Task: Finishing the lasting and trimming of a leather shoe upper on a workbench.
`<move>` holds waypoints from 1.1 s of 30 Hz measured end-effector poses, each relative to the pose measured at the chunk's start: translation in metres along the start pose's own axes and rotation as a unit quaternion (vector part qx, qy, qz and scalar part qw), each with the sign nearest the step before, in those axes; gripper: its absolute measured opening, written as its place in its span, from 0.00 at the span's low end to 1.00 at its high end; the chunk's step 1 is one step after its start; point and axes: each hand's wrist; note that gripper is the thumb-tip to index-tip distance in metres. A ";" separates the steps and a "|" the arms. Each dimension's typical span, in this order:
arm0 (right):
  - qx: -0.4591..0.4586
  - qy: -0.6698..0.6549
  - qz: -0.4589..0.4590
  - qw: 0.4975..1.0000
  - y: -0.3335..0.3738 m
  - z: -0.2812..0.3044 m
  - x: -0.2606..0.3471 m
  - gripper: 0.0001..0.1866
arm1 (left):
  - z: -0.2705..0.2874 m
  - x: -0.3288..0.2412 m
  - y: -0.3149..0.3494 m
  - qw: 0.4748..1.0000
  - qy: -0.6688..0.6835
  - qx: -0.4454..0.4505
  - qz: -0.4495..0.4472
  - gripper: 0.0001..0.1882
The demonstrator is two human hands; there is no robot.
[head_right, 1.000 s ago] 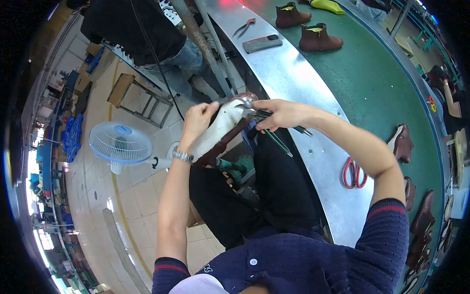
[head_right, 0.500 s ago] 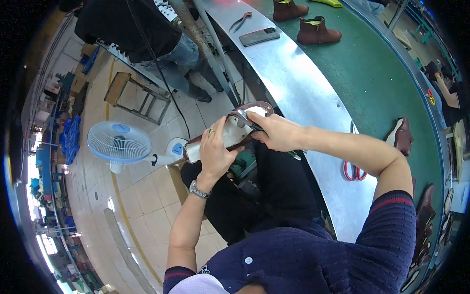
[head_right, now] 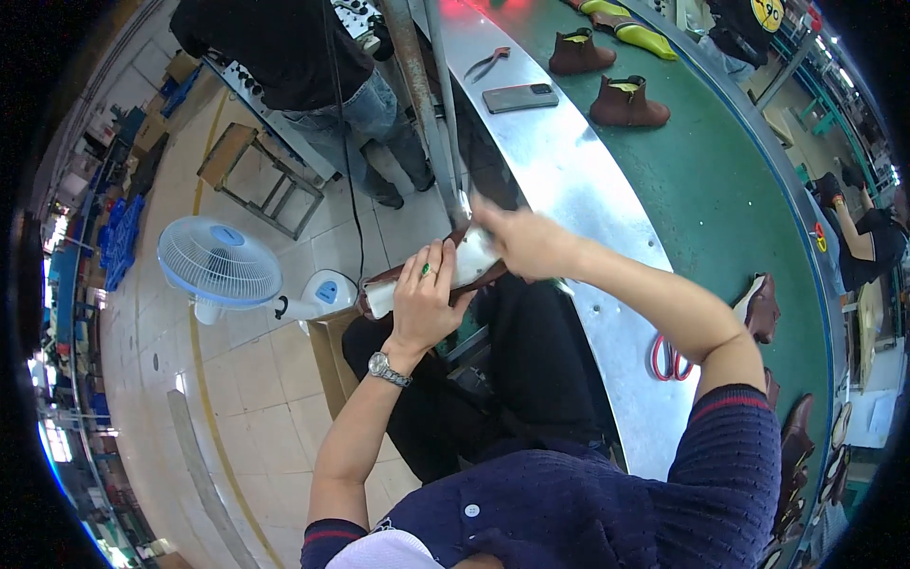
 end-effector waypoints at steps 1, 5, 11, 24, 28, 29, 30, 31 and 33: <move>-0.001 0.001 0.000 1.000 0.001 0.002 0.000 0.30 | -0.001 0.000 0.001 1.000 0.005 0.002 -0.003 0.43; 0.066 0.000 -0.019 0.998 0.003 0.010 0.008 0.32 | 0.000 0.001 0.003 1.000 -0.005 -0.009 0.009 0.42; 0.064 0.042 -0.060 0.995 0.000 0.012 -0.003 0.33 | -0.002 0.000 -0.002 1.000 0.004 0.001 0.021 0.40; 0.007 -0.011 -0.061 0.998 -0.003 -0.004 0.000 0.31 | -0.003 -0.004 0.000 0.999 -0.002 -0.022 0.037 0.40; -0.028 0.092 0.017 0.995 -0.003 0.004 0.009 0.31 | -0.003 -0.005 0.000 0.998 -0.017 -0.035 0.041 0.36; -0.023 0.092 0.021 0.995 -0.005 -0.002 0.012 0.31 | -0.003 -0.005 0.003 0.998 -0.018 -0.037 0.047 0.36; -0.065 0.069 0.011 0.995 -0.004 -0.006 0.012 0.32 | -0.002 -0.007 0.000 0.998 -0.016 -0.039 0.050 0.36; -0.110 0.045 -0.004 0.993 -0.002 -0.011 0.008 0.32 | -0.001 -0.010 -0.004 0.998 -0.004 -0.036 0.044 0.35; -0.117 0.140 0.118 0.976 -0.005 -0.026 -0.018 0.32 | 0.001 -0.011 -0.002 0.999 0.008 -0.031 0.041 0.35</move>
Point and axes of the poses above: each hand's wrist, its own y-axis away from the middle knuckle, its own z-axis out of the back of the hand, x = y × z, and after that the axes turned 8 degrees about z, right-handed
